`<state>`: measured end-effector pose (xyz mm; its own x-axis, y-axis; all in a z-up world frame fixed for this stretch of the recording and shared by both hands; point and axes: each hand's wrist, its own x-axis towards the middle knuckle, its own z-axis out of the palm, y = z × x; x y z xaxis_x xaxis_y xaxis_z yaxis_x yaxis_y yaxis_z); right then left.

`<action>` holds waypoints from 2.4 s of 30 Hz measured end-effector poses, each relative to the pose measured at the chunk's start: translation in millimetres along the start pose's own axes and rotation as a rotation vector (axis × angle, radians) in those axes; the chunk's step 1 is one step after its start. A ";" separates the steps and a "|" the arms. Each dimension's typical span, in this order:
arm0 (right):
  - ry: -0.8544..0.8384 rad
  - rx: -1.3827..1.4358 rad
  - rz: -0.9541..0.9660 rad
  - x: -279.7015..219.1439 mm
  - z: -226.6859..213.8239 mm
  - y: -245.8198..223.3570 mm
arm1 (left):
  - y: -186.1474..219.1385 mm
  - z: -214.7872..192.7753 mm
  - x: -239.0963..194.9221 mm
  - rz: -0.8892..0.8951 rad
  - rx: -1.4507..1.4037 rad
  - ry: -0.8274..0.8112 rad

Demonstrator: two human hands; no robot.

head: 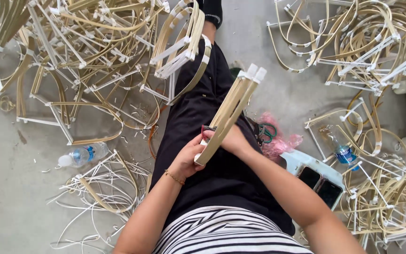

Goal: The recorder assembles U-shaped wooden and plastic components, using shears to trim pieces and scissors to cut tape or ties.

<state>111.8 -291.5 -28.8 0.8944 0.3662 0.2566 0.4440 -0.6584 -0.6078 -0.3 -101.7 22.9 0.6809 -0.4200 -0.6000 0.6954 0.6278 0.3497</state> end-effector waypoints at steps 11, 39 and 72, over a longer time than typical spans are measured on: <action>-0.226 0.180 0.075 -32.2 -14.0 0.2 | -5.6 -7.0 22.0 0.146 0.068 0.086; -0.137 1.027 0.800 -47.3 -73.0 -12.7 | -2.6 15.7 -34.1 0.020 0.048 -0.064; -0.396 0.460 0.520 -19.3 -63.4 -30.2 | -28.2 -17.8 -0.1 0.144 0.023 -0.009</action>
<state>84.5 -320.3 32.3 0.8568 0.3504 -0.3783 -0.1684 -0.5032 -0.8476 -24.1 -107.7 0.4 0.7759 -0.3330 -0.5358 0.5955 0.6668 0.4480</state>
